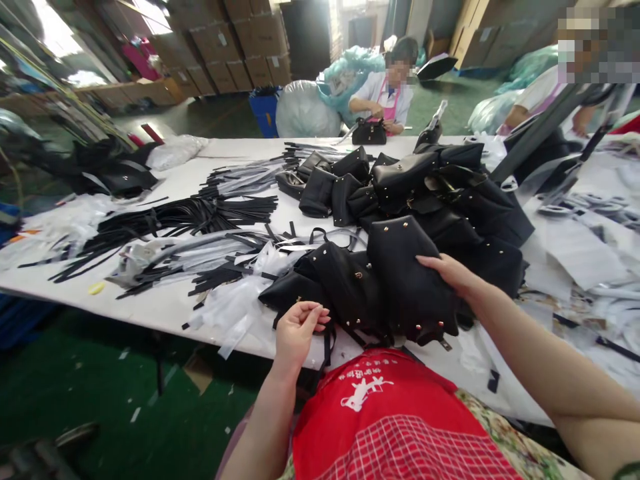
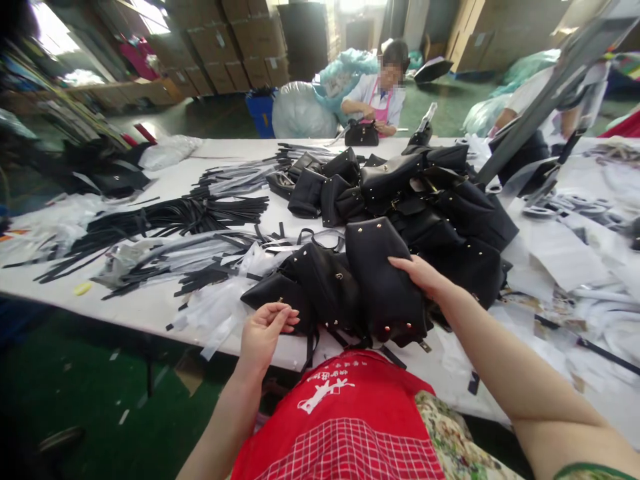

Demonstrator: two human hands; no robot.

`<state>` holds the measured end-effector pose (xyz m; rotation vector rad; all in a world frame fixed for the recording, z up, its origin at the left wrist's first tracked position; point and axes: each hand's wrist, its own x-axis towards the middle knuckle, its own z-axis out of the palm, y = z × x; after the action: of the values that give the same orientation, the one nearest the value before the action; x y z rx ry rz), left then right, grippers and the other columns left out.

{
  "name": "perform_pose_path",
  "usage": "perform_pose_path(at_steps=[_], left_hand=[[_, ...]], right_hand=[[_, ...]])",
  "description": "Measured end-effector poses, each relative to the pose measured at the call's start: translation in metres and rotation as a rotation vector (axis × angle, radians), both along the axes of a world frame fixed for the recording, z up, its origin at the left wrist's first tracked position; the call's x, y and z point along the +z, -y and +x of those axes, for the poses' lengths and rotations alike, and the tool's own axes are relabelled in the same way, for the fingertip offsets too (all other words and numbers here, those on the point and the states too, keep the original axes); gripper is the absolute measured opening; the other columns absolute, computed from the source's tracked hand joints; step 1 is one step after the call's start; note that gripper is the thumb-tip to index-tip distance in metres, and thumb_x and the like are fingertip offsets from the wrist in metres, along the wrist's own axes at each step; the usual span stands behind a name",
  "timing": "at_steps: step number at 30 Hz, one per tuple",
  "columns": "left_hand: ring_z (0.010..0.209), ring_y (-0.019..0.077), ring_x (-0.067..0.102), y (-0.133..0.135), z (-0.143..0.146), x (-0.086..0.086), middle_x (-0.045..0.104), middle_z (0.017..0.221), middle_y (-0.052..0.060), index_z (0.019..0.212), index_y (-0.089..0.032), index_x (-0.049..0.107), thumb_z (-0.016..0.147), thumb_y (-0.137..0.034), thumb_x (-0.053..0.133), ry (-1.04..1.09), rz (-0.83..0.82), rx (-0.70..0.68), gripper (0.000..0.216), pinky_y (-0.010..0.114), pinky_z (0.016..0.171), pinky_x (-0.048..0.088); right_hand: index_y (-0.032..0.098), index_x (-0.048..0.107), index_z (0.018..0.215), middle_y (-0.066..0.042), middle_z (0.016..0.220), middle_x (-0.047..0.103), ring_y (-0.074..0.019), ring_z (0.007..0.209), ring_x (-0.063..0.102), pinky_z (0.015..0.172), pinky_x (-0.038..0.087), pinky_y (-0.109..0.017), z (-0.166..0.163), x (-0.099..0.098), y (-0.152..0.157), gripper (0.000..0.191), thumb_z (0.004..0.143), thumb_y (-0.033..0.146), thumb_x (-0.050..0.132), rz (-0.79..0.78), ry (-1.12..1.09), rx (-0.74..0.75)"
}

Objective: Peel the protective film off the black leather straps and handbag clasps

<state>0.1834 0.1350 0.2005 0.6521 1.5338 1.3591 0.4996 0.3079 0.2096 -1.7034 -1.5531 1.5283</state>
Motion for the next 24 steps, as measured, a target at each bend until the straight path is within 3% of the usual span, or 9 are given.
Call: perform_pose_path(at_steps=[3, 6, 9, 13, 20, 24], left_hand=[[0.051, 0.0122, 0.064, 0.002, 0.013, 0.000, 0.071, 0.064, 0.002, 0.081, -0.015, 0.063, 0.074, -0.044, 0.075, -0.021, 0.010, -0.093, 0.032, 0.020, 0.048, 0.052], [0.050, 0.0103, 0.060, 0.004, 0.030, 0.000, 0.069, 0.063, 0.001, 0.081, -0.015, 0.065, 0.078, -0.042, 0.072, -0.064, 0.018, -0.214, 0.027, 0.020, 0.048, 0.050], [0.055, 0.0108, 0.061, 0.004, 0.044, 0.001, 0.069, 0.067, 0.002, 0.082, -0.016, 0.069, 0.080, -0.038, 0.069, -0.108, 0.029, -0.318, 0.022, 0.020, 0.052, 0.050], [0.055, 0.0112, 0.060, 0.001, 0.045, -0.001, 0.068, 0.068, 0.002, 0.083, -0.016, 0.069, 0.081, -0.037, 0.067, -0.140, 0.019, -0.315, 0.020, 0.022, 0.053, 0.051], [0.054, 0.0115, 0.059, 0.005, 0.029, -0.023, 0.066, 0.067, 0.001, 0.083, -0.016, 0.067, 0.080, -0.036, 0.065, -0.193, -0.051, -0.271, 0.020, 0.021, 0.051, 0.048], [0.054, 0.0118, 0.059, 0.007, 0.033, -0.036, 0.065, 0.066, 0.001, 0.084, -0.016, 0.067, 0.079, -0.035, 0.064, -0.196, -0.105, -0.298, 0.020, 0.022, 0.051, 0.048]], right_hand=[[0.013, 0.066, 0.095, -0.010, 0.073, 0.074, -0.0227, 0.063, 0.070, 0.062, 0.060, -0.035, 0.011, 0.012, -0.008, 0.028, 0.084, 0.038, 0.062, -0.119, -0.284, -0.300], [0.014, 0.065, 0.095, -0.009, 0.071, 0.073, -0.0236, 0.065, 0.070, 0.065, 0.062, -0.037, 0.007, 0.000, -0.002, 0.027, 0.083, 0.038, 0.063, -0.202, -0.389, -0.435], [0.016, 0.064, 0.095, -0.009, 0.073, 0.073, -0.0252, 0.070, 0.071, 0.071, 0.063, -0.040, -0.003, -0.028, 0.010, 0.027, 0.084, 0.040, 0.061, -0.217, -0.410, -0.457], [0.018, 0.063, 0.091, -0.009, 0.076, 0.074, -0.0258, 0.076, 0.072, 0.077, 0.062, -0.042, -0.001, -0.058, 0.022, 0.025, 0.084, 0.041, 0.058, -0.233, -0.419, -0.451], [0.018, 0.065, 0.090, -0.008, 0.078, 0.076, -0.0249, 0.074, 0.074, 0.077, 0.062, -0.040, 0.056, -0.078, 0.037, 0.018, 0.084, 0.032, 0.055, -0.350, -0.466, -0.461], [0.018, 0.067, 0.089, -0.008, 0.081, 0.077, -0.0247, 0.079, 0.074, 0.081, 0.061, -0.038, 0.067, -0.089, 0.049, 0.014, 0.080, 0.026, 0.059, -0.391, -0.469, -0.467]])
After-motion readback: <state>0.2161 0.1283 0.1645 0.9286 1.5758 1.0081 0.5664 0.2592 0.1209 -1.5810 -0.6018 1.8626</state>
